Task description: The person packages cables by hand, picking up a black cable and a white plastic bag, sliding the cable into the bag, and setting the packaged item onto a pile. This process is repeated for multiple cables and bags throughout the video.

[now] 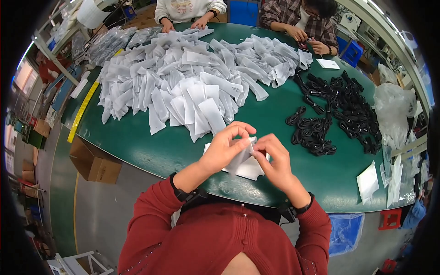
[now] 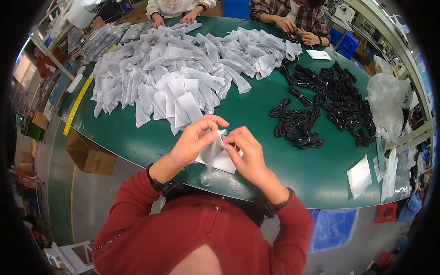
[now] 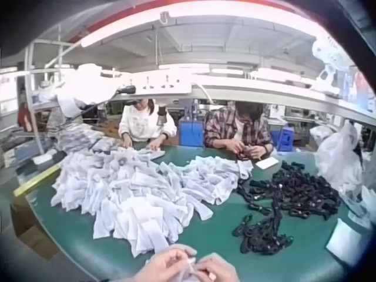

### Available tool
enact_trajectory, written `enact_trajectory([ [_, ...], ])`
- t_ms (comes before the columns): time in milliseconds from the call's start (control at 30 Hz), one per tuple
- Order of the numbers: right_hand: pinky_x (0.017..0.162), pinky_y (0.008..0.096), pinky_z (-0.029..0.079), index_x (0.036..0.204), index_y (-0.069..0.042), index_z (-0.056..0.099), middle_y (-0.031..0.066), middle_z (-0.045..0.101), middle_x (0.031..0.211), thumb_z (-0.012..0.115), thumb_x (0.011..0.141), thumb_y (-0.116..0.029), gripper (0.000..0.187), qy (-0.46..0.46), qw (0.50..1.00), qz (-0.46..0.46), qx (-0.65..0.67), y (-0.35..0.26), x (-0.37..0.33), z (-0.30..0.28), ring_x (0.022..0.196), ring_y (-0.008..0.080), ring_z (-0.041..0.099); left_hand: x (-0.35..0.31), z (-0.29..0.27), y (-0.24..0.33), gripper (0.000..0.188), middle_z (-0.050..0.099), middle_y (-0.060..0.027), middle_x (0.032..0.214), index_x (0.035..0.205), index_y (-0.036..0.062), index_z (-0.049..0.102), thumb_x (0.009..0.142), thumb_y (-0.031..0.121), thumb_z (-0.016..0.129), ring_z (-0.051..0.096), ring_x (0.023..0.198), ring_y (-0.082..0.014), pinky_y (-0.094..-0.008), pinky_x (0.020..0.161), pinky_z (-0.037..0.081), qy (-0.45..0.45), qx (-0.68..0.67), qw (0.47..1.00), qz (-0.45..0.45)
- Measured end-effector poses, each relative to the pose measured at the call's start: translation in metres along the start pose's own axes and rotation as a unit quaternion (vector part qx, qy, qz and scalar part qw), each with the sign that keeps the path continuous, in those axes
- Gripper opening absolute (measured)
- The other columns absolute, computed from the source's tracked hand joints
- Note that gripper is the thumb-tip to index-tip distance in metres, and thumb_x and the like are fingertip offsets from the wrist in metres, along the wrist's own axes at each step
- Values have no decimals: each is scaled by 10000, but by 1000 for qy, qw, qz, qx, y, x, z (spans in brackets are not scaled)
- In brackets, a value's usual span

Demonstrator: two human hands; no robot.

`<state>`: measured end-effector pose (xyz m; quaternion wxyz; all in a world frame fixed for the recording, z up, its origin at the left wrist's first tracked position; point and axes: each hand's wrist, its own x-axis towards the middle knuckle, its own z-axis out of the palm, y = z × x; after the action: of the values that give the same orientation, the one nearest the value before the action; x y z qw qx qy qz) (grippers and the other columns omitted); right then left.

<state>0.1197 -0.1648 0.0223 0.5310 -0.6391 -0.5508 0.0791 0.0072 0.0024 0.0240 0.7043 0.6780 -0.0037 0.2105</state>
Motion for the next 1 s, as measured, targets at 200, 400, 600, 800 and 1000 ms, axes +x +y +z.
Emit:
enact_trajectory([
  [200, 730, 249, 480, 1192, -29, 601, 93, 552, 1094, 694, 863, -25, 341, 54, 951, 111, 283, -12, 37, 4, 839, 141, 585, 13, -60, 14, 187, 619, -17, 998, 1104, 27, 576, 1002, 183, 577, 602, 917, -118, -299, 848, 498, 197, -127, 970, -71],
  [400, 772, 308, 503, 1251, -56, 585, 122, 537, 1124, 724, 858, -107, 420, -20, 990, 96, -102, 23, 30, 5, 909, 223, 603, 9, -120, 0, 516, 406, -177, 1465, 1343, 137, 548, 875, 271, 718, 345, 1392, -391, -620, 1061, 332, 202, 603, 754, 166],
  [600, 844, 380, 509, 1257, -59, 584, 145, 523, 1151, 748, 831, -122, 461, -31, 974, 64, -216, 37, 22, 9, 1008, 295, 587, 3, -117, -39, 652, 205, -100, 1620, 1333, 362, 567, 729, 325, 812, 87, 1505, -406, -878, 938, 108, -85, 687, 714, 100],
  [800, 859, 400, 504, 1251, -58, 587, 159, 524, 1139, 762, 809, -119, 480, -10, 968, 84, -235, 47, 19, -9, 1027, 334, 571, 39, -152, -63, 618, 184, -40, 1636, 1313, 379, 571, 739, 340, 796, 73, 1511, -385, -892, 927, 95, -95, 718, 682, 106],
  [1000, 869, 397, 502, 1234, -50, 601, 162, 534, 1131, 759, 808, -113, 459, 17, 957, 112, -268, 66, 21, -43, 1033, 343, 569, 77, -186, -69, 621, 207, -6, 1629, 1285, 357, 587, 713, 262, 807, 93, 1513, -355, -867, 956, 154, -76, 748, 652, 97],
])
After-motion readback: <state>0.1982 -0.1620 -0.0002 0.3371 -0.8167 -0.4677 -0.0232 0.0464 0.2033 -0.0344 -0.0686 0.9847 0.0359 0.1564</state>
